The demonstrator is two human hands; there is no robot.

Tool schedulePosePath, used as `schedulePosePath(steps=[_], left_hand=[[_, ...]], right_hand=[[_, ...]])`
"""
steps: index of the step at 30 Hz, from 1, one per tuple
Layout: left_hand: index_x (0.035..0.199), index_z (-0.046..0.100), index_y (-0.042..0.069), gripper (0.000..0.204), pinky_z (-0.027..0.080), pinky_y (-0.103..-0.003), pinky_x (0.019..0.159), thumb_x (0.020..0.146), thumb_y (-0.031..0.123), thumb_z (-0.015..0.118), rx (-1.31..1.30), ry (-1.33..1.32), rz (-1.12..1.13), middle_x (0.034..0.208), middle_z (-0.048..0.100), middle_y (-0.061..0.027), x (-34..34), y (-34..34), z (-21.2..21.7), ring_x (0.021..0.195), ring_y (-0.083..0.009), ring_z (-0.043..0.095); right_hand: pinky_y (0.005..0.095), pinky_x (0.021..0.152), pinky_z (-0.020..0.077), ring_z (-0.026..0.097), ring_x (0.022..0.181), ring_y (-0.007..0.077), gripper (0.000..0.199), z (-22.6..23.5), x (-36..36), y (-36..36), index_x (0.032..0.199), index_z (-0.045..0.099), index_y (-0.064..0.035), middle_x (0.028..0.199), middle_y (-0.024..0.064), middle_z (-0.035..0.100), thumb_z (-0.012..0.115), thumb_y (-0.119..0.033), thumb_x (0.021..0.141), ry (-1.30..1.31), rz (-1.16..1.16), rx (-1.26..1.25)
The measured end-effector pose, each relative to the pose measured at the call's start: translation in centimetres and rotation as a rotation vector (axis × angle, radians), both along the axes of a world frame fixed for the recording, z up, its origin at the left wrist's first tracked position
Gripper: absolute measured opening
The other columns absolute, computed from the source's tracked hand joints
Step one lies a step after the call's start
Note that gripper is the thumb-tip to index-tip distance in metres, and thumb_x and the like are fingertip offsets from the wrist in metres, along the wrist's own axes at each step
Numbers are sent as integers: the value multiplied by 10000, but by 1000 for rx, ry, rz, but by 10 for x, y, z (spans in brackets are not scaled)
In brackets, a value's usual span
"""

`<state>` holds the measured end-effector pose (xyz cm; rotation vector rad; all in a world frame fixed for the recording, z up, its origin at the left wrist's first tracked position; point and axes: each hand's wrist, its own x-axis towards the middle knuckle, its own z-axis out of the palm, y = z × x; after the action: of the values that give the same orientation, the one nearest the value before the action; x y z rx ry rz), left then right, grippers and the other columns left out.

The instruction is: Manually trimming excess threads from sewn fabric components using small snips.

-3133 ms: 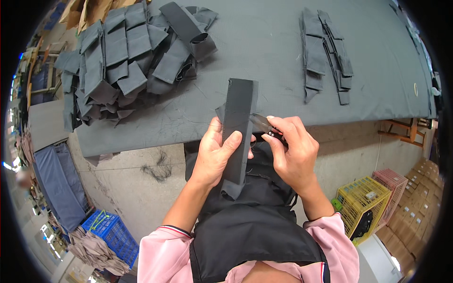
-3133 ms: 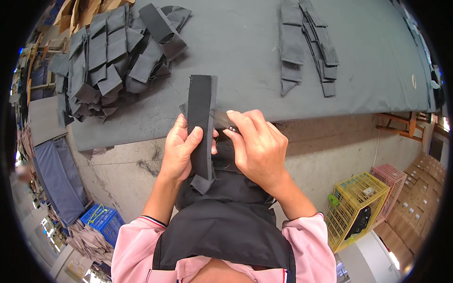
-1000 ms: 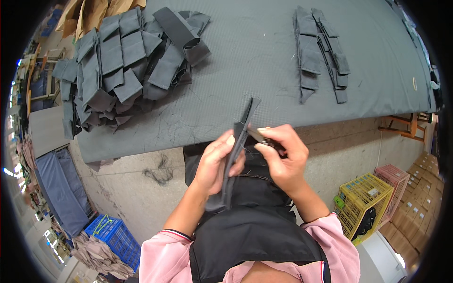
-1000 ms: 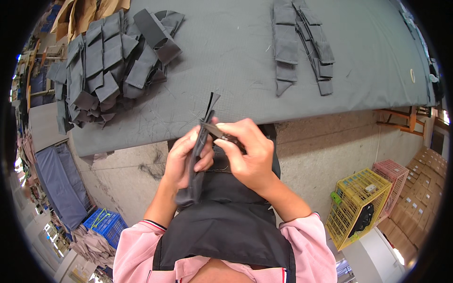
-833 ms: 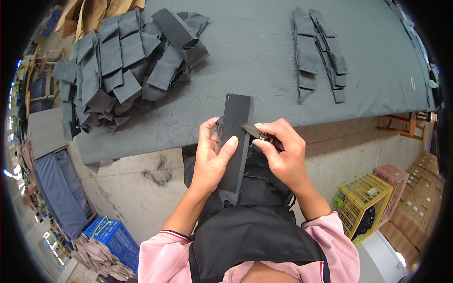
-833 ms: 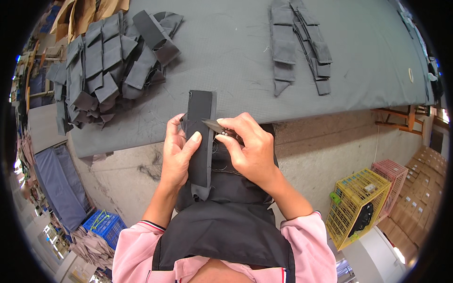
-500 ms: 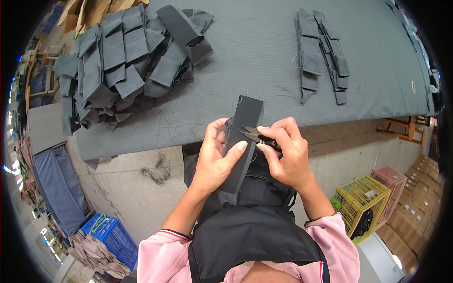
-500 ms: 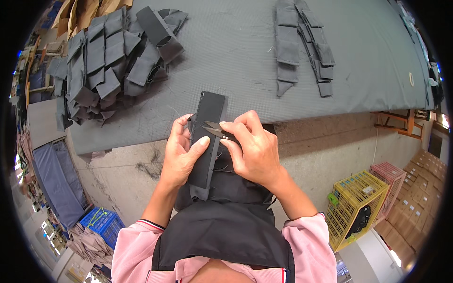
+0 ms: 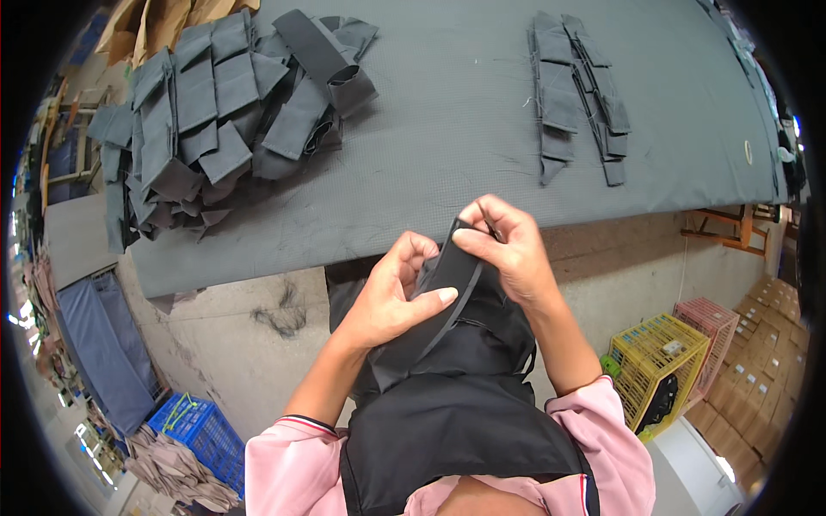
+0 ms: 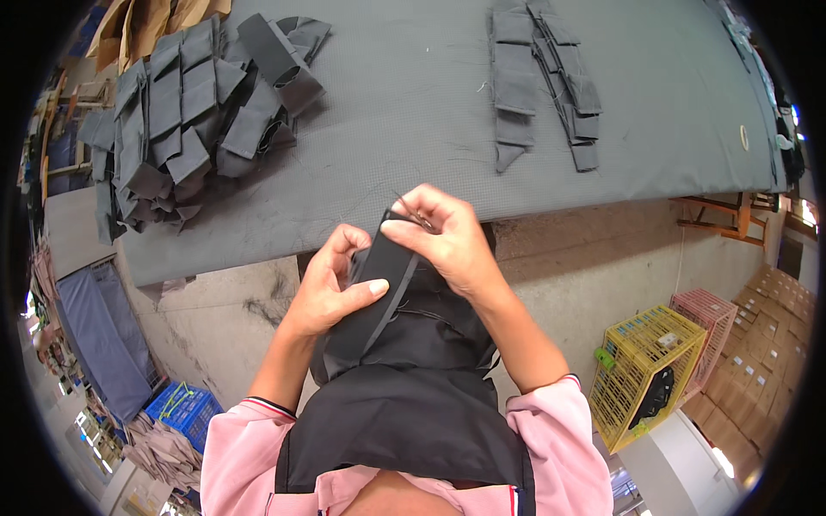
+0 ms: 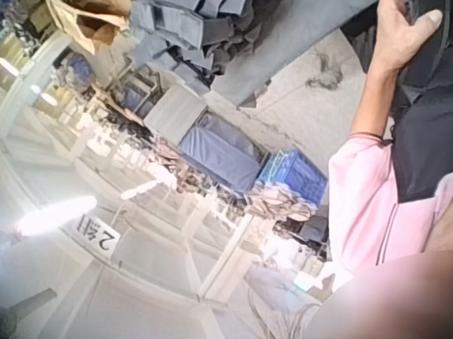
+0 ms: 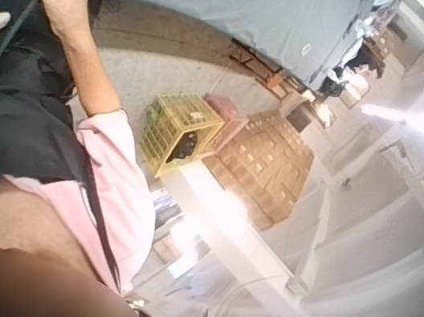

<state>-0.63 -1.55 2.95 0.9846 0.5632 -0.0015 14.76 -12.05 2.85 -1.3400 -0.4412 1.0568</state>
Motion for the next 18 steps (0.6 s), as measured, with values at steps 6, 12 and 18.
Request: schedulePosePath(steps=[6,12,18], left_hand=[[1281,353,34,447,564,-382,762,889,127,547,-465,-111,118,1119,530,-176,8,-11,4,989,-253,603],[1380,296,68,565,495,-278,634,955,390,484,-264,-65,79,843,624,-146,8,-8,0,676,-165,606],[1358,306,31,551,496,-267,621,965,384,461,-181,-61,56,1023,591,-121,8,-6,10,683,-161,606]], right_hand=[[205,551,417,508,652,37,132,3,-6,-10,868,599,-32,771,-20,577,672,-137,837,224,-24,-60],[308,534,435,574,589,193,365,11,2,-26,1034,602,-67,736,58,562,717,-42,689,-1093,-21,-81],[275,539,433,574,623,170,290,14,-1,-16,1009,605,-63,776,60,569,692,-52,732,-1018,46,-111]])
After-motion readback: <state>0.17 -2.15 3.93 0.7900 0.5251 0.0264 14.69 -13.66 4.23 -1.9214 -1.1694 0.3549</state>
